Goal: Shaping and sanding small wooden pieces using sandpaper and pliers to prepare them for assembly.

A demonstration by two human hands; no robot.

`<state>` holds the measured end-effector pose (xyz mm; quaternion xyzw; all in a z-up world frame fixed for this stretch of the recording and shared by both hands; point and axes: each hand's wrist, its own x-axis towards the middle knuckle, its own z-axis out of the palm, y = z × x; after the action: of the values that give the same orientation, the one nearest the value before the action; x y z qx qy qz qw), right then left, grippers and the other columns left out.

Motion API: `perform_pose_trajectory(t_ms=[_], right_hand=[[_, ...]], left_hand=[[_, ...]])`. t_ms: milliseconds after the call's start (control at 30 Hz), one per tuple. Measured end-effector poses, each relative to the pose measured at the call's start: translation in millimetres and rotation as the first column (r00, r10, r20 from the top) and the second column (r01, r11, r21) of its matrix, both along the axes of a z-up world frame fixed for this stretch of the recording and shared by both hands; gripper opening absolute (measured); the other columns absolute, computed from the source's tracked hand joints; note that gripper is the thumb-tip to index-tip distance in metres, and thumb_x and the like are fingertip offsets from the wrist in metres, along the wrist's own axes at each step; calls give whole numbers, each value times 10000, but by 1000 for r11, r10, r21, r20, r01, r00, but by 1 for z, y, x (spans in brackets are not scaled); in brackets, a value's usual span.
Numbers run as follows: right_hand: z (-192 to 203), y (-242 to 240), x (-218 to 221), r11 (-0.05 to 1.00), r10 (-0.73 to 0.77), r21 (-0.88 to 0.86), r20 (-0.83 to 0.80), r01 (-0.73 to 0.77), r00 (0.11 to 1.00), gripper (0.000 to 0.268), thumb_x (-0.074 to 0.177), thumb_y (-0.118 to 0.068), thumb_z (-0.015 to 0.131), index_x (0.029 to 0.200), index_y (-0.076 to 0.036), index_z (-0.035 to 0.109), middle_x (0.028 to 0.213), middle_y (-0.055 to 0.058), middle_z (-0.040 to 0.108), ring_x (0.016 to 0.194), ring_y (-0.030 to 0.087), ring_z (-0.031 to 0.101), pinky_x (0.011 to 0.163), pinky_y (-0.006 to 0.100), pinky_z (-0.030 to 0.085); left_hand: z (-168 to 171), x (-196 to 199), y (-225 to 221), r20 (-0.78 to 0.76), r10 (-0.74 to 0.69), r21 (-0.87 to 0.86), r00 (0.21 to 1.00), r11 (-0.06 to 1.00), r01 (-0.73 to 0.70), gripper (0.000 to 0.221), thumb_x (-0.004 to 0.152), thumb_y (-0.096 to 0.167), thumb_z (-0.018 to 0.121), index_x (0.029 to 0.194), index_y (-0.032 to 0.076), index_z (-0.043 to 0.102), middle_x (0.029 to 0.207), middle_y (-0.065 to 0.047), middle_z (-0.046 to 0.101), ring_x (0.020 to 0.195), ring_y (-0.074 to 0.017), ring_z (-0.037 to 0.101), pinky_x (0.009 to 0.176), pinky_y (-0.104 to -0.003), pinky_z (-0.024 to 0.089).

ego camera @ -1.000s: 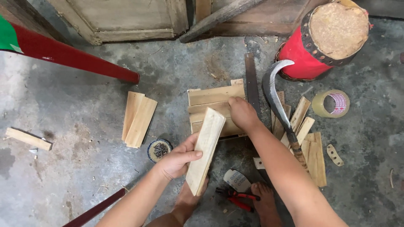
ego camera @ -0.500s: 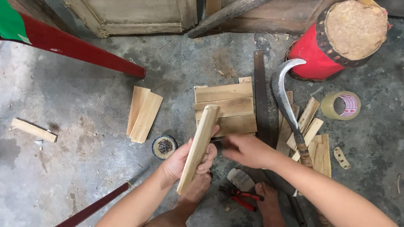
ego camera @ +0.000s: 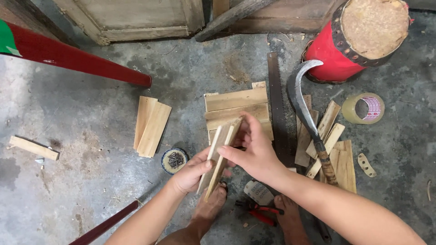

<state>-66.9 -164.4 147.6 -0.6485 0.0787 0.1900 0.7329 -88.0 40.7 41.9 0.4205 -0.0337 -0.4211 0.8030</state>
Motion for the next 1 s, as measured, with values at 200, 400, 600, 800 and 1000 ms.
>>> perform_pose_trajectory(t_ms=[200, 400, 600, 800, 1000], right_hand=[[-11, 1, -4, 993, -106, -27, 128, 111, 986, 1028, 789, -168, 855, 1524, 75, 179, 1260, 266, 487, 1228, 425, 580, 991, 457, 506], [-9, -12, 9, 991, -123, 44, -28, 124, 992, 891, 825, -120, 769, 1490, 132, 232, 1166, 228, 538, 1126, 391, 614, 962, 470, 525], [-30, -48, 26, 916, -285, 181, -332, 358, 899, 646, 924, -281, 556, 1472, -31, 323, 1093, 81, 479, 997, 240, 519, 915, 397, 445], [-53, -66, 22, 845, -343, 250, -424, 472, 839, 670, 872, -550, 510, 1405, -146, 546, 1286, 111, 683, 1078, 261, 675, 1011, 455, 510], [-34, -54, 23, 761, -221, 495, -410, 419, 885, 781, 827, -560, 511, 1369, -1, 572, 1298, 249, 677, 961, 359, 707, 882, 505, 571]], left_hand=[[40, -4, -9, -235, 205, 92, 950, 978, -188, 580, 866, 439, 691, 1291, 45, 665, 1018, -205, 762, 877, -285, 751, 805, -506, 624], [68, 13, -20, -439, 241, 63, 866, 969, -237, 508, 886, 467, 683, 1153, 35, 689, 988, -217, 771, 874, -330, 765, 786, -566, 630], [27, 20, -8, -495, 206, -50, 844, 963, -265, 730, 979, 620, 429, 1364, 24, 601, 1396, -237, 624, 1184, -406, 657, 871, -676, 559], [23, 22, -8, -480, 210, -69, 852, 959, -275, 787, 978, 652, 406, 1378, -1, 589, 1401, -244, 614, 1147, -419, 671, 837, -663, 583], [26, 21, -12, -402, 221, -19, 888, 968, -250, 816, 959, 668, 399, 1401, 3, 569, 1409, -251, 607, 1144, -403, 676, 852, -612, 607]])
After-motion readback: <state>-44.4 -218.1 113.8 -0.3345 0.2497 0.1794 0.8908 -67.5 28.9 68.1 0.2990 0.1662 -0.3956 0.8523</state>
